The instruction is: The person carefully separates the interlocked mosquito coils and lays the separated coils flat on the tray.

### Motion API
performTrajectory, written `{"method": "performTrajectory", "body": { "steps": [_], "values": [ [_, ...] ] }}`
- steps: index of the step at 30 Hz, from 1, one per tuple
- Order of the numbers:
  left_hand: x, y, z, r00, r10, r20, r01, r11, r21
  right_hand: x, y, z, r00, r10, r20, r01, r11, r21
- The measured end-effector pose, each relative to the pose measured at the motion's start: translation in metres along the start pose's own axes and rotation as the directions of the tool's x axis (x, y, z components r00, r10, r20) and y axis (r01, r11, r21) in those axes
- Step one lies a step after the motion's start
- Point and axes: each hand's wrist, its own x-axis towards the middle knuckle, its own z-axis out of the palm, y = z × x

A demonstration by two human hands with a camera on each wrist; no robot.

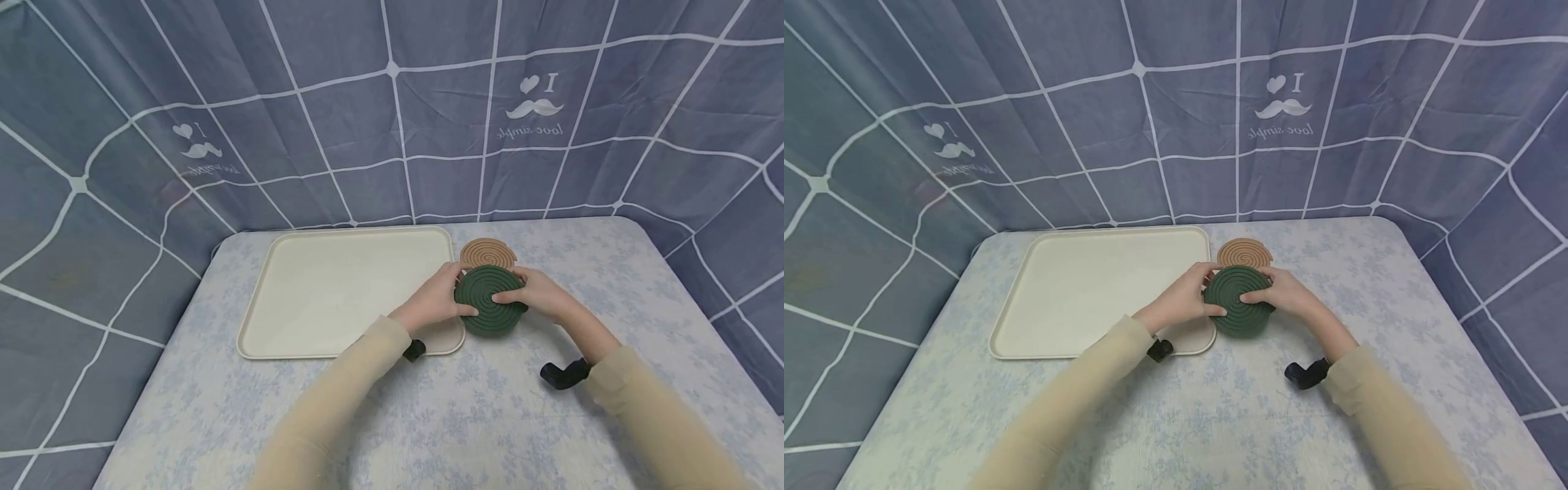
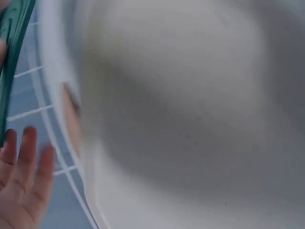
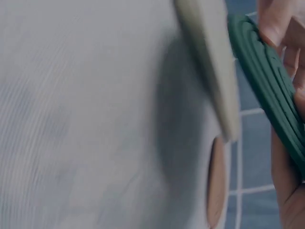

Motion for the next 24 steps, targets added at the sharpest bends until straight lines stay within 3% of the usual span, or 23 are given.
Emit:
{"method": "performTrajectory", "body": {
  "steps": [2, 6, 8, 9, 13, 16, 19, 22, 24],
  "values": [
    [-0.008, -0.002, -0.008, 0.999, -0.039, -0.038, 0.030, 0.976, -0.215, -0.004, -0.009, 0.004, 1.000, -0.003, -0.021, 0.004, 0.999, 0.051],
    [-0.025, -0.006, -0.020, 0.990, -0.107, -0.089, 0.043, 0.844, -0.534, -0.011, -0.030, 0.016, 0.997, -0.044, -0.060, 0.055, 0.978, 0.203],
    [-0.032, -0.008, -0.023, 0.987, -0.117, -0.112, 0.024, 0.789, -0.614, -0.014, -0.039, 0.024, 0.995, -0.071, -0.069, 0.088, 0.948, 0.306],
    [-0.036, -0.009, -0.023, 0.985, -0.120, -0.128, 0.012, 0.774, -0.634, -0.015, -0.044, 0.028, 0.994, -0.081, -0.073, 0.102, 0.928, 0.358],
    [-0.049, -0.010, -0.022, 0.966, -0.150, -0.212, -0.033, 0.738, -0.674, -0.016, -0.059, 0.046, 0.989, -0.120, -0.088, 0.149, 0.835, 0.530],
    [-0.058, -0.009, -0.019, 0.930, -0.207, -0.302, -0.065, 0.720, -0.691, -0.015, -0.066, 0.061, 0.985, -0.146, -0.090, 0.170, 0.765, 0.621],
    [-0.065, -0.008, -0.014, 0.879, -0.276, -0.388, -0.092, 0.701, -0.707, -0.012, -0.070, 0.076, 0.984, -0.157, -0.087, 0.174, 0.704, 0.689],
    [-0.070, -0.010, -0.009, 0.830, -0.337, -0.445, -0.104, 0.690, -0.717, -0.009, -0.073, 0.089, 0.985, -0.154, -0.081, 0.164, 0.666, 0.728],
    [-0.073, -0.012, -0.007, 0.805, -0.368, -0.466, -0.101, 0.689, -0.718, -0.008, -0.073, 0.096, 0.987, -0.149, -0.069, 0.150, 0.657, 0.739]
  ]
}}
